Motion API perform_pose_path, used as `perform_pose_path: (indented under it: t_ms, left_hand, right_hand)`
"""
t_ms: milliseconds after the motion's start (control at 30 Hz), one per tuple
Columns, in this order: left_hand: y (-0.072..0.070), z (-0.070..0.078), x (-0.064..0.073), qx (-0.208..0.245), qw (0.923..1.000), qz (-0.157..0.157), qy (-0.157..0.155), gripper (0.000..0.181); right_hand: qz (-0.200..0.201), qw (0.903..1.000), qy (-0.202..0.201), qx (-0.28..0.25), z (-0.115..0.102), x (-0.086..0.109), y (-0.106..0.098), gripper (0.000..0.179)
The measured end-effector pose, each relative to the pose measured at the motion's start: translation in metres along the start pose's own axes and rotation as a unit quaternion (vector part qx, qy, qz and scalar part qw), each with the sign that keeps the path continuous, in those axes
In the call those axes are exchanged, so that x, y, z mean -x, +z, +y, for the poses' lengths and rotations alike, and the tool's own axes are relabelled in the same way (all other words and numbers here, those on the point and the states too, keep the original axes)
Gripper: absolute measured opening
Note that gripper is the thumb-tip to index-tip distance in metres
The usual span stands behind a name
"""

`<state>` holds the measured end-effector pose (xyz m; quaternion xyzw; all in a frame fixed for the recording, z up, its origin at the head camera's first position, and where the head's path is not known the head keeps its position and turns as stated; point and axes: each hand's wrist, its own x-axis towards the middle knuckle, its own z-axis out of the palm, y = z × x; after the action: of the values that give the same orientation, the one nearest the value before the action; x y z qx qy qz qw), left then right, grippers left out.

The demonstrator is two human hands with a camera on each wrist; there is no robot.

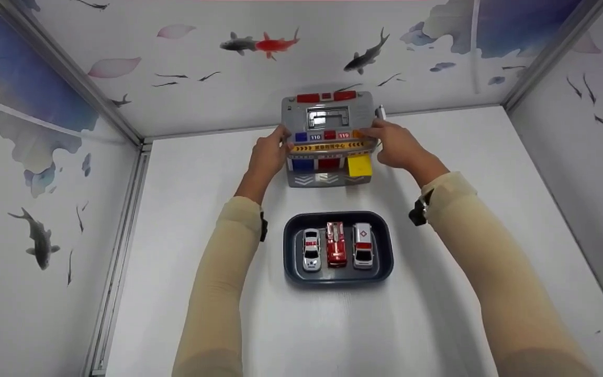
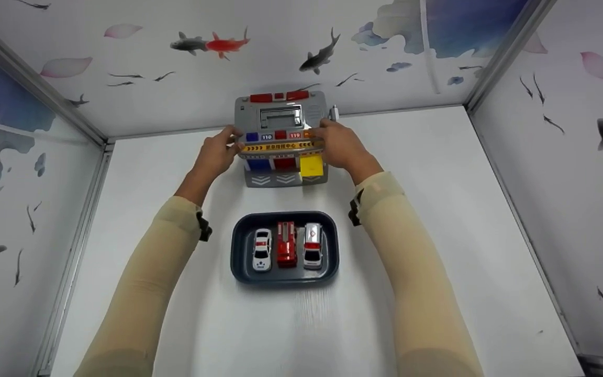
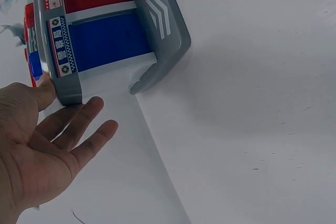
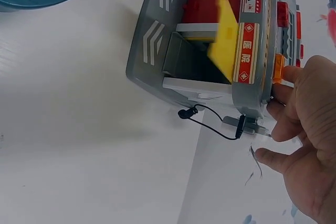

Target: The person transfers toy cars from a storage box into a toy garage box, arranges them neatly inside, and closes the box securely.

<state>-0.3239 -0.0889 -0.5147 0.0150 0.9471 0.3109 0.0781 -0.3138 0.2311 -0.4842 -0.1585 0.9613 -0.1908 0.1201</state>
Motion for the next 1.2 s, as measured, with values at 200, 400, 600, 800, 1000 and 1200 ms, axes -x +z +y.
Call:
perform_pose_path:
  t_ms: [200,400,600,800,1000,1200]
  left_hand:
    - [0.002,-0.003,0.002,-0.008,1.0,0.001,0.005,0.035]
    - [0.0,-0.002,-0.001,-0.019,0.9998,-0.002,0.0,0.036]
    - [0.001,0.0,0.001,-0.025,0.9996,-0.002,-0.012,0.035]
    - [0.002,0.0,0.003,-0.027,0.9995,0.0,-0.014,0.035]
    - [0.003,0.0,0.002,-0.021,0.9996,-0.001,-0.018,0.035]
    - [0.002,0.001,0.004,-0.028,0.9996,0.001,-0.01,0.035]
  right_hand:
    - [0.008,0.9999,-0.013,-0.007,0.003,0.003,0.005,0.087]
    - [0.022,0.9992,-0.032,-0.001,0.001,0.008,0.008,0.083]
    - [0.035,0.9982,-0.048,0.009,0.0,0.021,0.013,0.074]
    - [0.088,0.9933,-0.07,0.024,-0.002,0.047,0.019,0.065]
    - [0.144,0.9808,-0.12,0.051,-0.013,0.08,0.029,0.061]
    - [0.146,0.9738,-0.157,0.075,-0.02,0.108,0.042,0.063]
